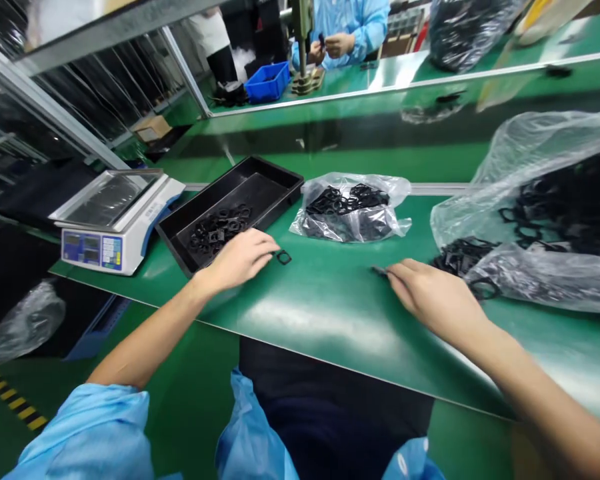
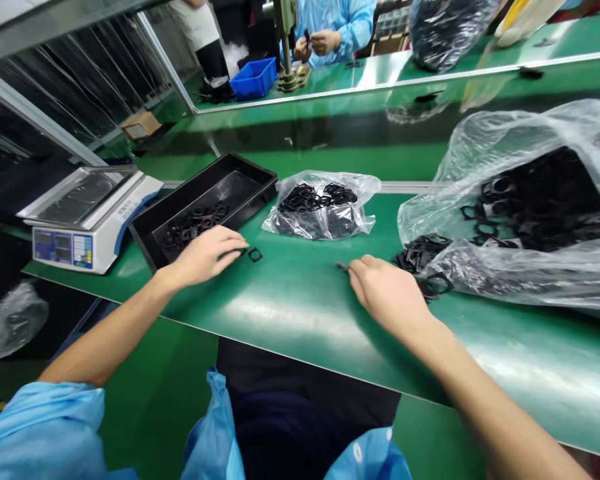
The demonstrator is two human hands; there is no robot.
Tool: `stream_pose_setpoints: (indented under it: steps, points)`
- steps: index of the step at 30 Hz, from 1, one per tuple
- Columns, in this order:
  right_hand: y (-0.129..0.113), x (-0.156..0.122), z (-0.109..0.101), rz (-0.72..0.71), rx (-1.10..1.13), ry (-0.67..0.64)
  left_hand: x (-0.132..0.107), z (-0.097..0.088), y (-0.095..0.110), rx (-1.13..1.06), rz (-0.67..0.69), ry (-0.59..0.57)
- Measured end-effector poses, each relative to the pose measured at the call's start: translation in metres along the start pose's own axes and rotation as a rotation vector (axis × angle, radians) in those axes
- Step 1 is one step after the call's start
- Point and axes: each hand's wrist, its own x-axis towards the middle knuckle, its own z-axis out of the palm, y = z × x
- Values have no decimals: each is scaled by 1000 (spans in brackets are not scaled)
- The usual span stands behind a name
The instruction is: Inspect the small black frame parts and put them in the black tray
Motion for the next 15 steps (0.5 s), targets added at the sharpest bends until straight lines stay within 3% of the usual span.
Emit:
stream_pose_setpoints:
  steps: [4, 9, 11, 15]
  points:
    - [-21, 29, 2, 47, 345, 2, 21, 19, 13, 6, -18, -231]
    - [-36, 44, 29, 231, 1250, -117, 32, 14, 11, -39, -63, -321]
    - [-37, 42, 36, 334, 1497, -166, 34, 13, 16, -213, -127, -309]
    - [-33, 35, 37, 438, 1704, -160, 51, 24, 34, -888, -365, -291]
